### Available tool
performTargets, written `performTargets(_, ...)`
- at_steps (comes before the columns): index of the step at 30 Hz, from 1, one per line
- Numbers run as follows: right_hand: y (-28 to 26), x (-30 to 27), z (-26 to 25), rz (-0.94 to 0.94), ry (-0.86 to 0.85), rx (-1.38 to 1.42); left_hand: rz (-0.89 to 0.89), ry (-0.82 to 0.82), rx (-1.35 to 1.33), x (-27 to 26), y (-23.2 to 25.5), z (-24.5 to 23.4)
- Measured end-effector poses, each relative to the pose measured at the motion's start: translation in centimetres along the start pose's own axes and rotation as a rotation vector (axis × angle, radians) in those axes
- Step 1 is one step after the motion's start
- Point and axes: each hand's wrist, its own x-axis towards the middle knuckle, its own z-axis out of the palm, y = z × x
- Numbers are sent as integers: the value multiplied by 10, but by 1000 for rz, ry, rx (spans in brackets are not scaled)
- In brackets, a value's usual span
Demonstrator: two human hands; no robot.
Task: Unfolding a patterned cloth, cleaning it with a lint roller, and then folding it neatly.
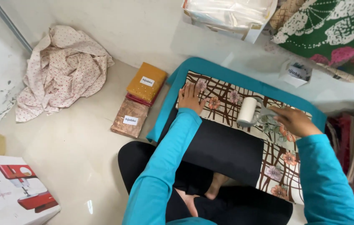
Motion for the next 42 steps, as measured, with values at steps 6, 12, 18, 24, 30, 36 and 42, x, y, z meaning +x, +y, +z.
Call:
performTargets(6, -97, 67, 0, -147, -4, 52, -149, 35, 109, -9, -6, -8)
performTargets(12, -154, 147, 33, -183, 55, 31, -292, -38, 94, -6, -12, -9)
performTargets(18, -157, 131, 23, -132, 48, 44, -297, -113, -7, -12, -10, -40)
performTargets(24, -90, 50, -11, -26, -42, 74, -227, -226, 6, -14, -11, -52)
performTargets(30, 71, -26, 8, 215, -94, 61, -240, 119, 36, -8, -17, 0)
performTargets(36, 149, -89, 6, 515, -154, 7, -219, 137, 42, -7, -21, 6)
performTargets(42, 139, -63, 11, 354, -114, 97, -215, 47, 48, -10, -18, -10)
